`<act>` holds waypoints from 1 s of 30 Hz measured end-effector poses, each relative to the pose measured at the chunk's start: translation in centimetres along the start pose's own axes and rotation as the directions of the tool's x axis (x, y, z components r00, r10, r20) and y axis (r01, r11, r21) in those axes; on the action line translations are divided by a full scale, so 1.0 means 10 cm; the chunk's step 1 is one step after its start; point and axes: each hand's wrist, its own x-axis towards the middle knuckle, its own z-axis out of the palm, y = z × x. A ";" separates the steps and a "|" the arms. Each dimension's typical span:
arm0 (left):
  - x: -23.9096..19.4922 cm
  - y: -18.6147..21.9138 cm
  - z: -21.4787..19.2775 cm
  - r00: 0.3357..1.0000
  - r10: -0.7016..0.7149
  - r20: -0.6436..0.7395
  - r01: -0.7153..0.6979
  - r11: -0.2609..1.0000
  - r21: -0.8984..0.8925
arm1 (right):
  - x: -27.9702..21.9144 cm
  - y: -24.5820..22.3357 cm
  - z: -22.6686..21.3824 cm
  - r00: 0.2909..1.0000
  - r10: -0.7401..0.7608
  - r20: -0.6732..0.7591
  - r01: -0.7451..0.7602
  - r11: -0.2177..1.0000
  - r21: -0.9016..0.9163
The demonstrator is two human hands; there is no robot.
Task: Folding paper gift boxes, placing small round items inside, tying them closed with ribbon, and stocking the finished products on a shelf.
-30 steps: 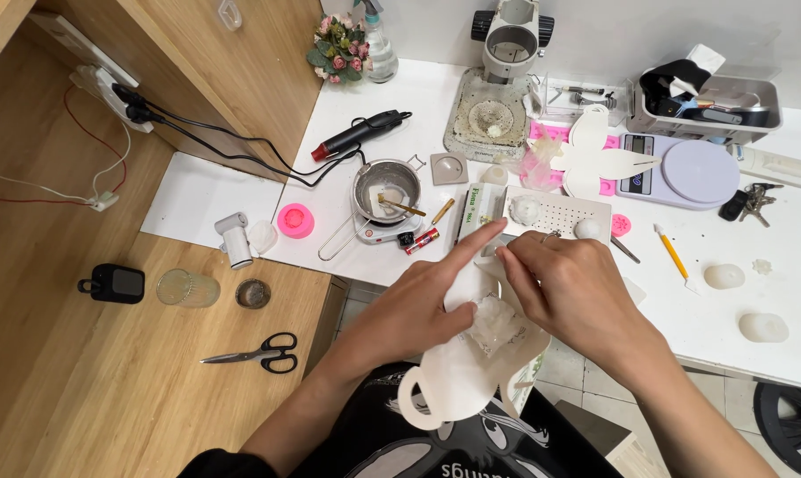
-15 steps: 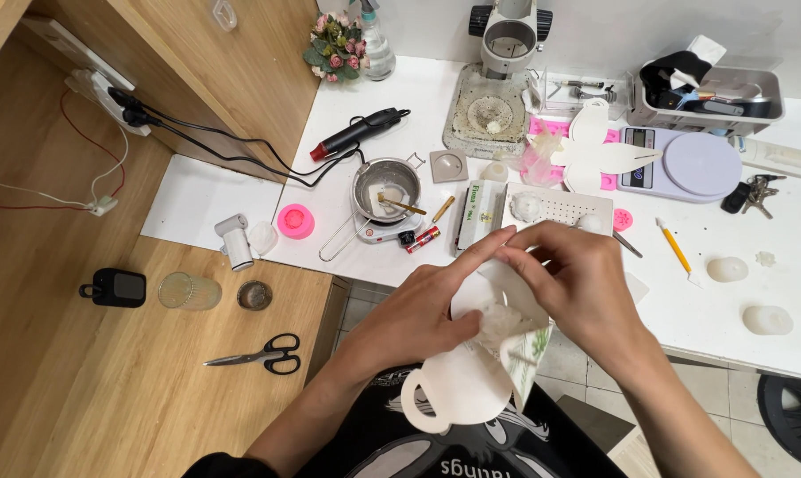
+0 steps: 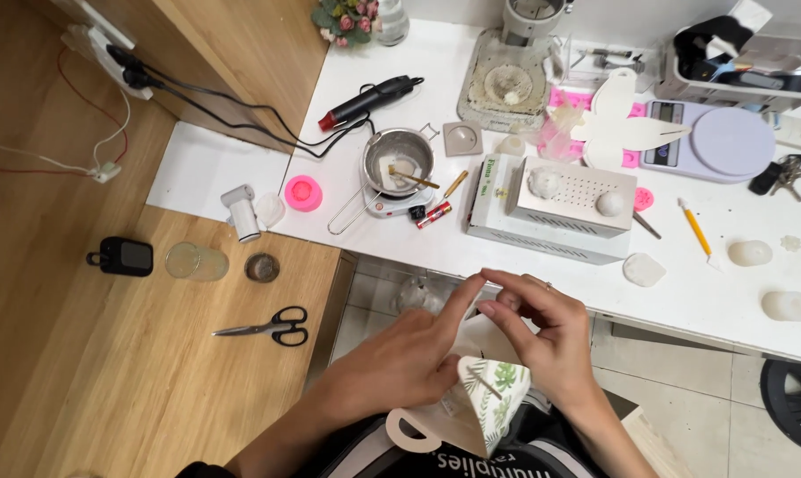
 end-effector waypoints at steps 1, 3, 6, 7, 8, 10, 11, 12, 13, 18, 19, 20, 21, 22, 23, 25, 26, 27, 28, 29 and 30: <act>-0.02 0.02 -0.03 1.000 -0.005 -0.001 0.005 1.000 -0.003 | -0.01 0.01 -0.01 1.000 0.002 0.005 -0.002 1.000 0.002; -0.04 0.08 -0.09 0.996 0.078 -0.053 -0.080 0.996 -0.028 | -0.03 0.03 -0.05 0.999 0.000 0.044 0.001 1.000 -0.007; 0.00 0.17 -0.22 0.993 0.006 -0.119 -0.033 0.974 -0.224 | -0.04 0.06 -0.07 0.999 -0.013 0.051 0.013 1.000 0.001; 0.00 0.16 -0.24 0.993 0.003 -0.122 -0.030 0.974 -0.225 | -0.04 0.07 -0.06 0.998 -0.014 0.056 0.014 1.000 0.003; 0.01 0.15 -0.25 0.988 -0.054 -0.145 -0.001 0.934 -0.358 | -0.03 0.07 -0.05 0.998 -0.024 0.057 0.024 1.000 0.015; 0.02 0.14 -0.29 0.980 -0.116 -0.165 0.022 0.876 -0.482 | 0.00 0.08 -0.03 0.997 -0.040 0.062 0.038 0.999 0.031; 0.04 0.14 -0.32 0.987 -0.069 -0.146 -0.003 0.898 -0.441 | 0.01 0.08 -0.03 0.996 -0.055 0.068 0.053 0.998 0.024; 0.06 0.15 -0.34 0.992 -0.022 -0.124 -0.029 0.916 -0.399 | 0.03 0.07 -0.03 0.995 -0.069 0.073 0.068 0.998 0.016; 0.09 0.07 -0.31 0.992 -0.025 -0.125 -0.027 0.916 -0.401 | 0.04 0.07 -0.04 0.995 -0.068 0.076 0.067 0.998 0.017; 0.21 -0.14 -0.29 0.868 0.365 -0.337 -0.421 0.900 -0.112 | 0.14 -0.03 -0.11 0.981 -0.112 0.156 0.103 0.993 0.065; 0.22 -0.13 -0.31 0.868 0.365 -0.338 -0.421 0.900 -0.110 | 0.16 -0.02 -0.14 0.981 -0.114 0.157 0.105 0.992 0.066; 0.22 -0.12 -0.33 0.889 0.335 -0.311 -0.385 0.916 -0.112 | 0.17 -0.02 -0.16 0.977 -0.121 0.173 0.114 0.992 0.047; 0.23 -0.11 -0.35 0.909 0.307 -0.283 -0.350 0.930 -0.115 | 0.19 -0.02 -0.19 0.974 -0.126 0.188 0.123 0.992 0.026; 0.23 -0.12 -0.36 0.908 0.310 -0.283 -0.352 0.929 -0.113 | 0.21 -0.01 -0.21 0.974 -0.127 0.186 0.125 0.992 0.025; 0.23 -0.13 -0.38 0.887 0.340 -0.314 -0.385 0.918 -0.093 | 0.22 0.00 -0.23 0.972 -0.131 0.195 0.132 0.991 0.008; 0.22 -0.15 -0.40 0.863 0.371 -0.343 -0.418 0.906 -0.071 | 0.25 -0.01 -0.26 0.970 -0.136 0.202 0.141 0.990 -0.010; 0.21 -0.15 -0.41 0.863 0.360 -0.355 -0.407 0.911 -0.064 | 0.25 -0.03 -0.26 0.966 -0.156 0.206 0.165 0.986 -0.028; 0.21 -0.15 -0.42 0.862 0.351 -0.367 -0.396 0.917 -0.055 | 0.27 -0.04 -0.26 0.961 -0.177 0.211 0.190 0.981 -0.046; 0.21 -0.14 -0.43 0.861 0.354 -0.367 -0.399 0.916 -0.052 | 0.32 -0.03 -0.27 0.961 -0.179 0.209 0.193 0.980 -0.047; 0.22 -0.14 -0.44 0.840 0.364 -0.402 -0.411 0.911 -0.036 | 0.36 -0.02 -0.29 0.949 -0.207 0.237 0.221 0.975 -0.032; 0.22 -0.14 -0.45 0.819 0.374 -0.436 -0.423 0.906 -0.019 | 0.40 -0.02 -0.31 0.935 -0.236 0.265 0.248 0.969 -0.015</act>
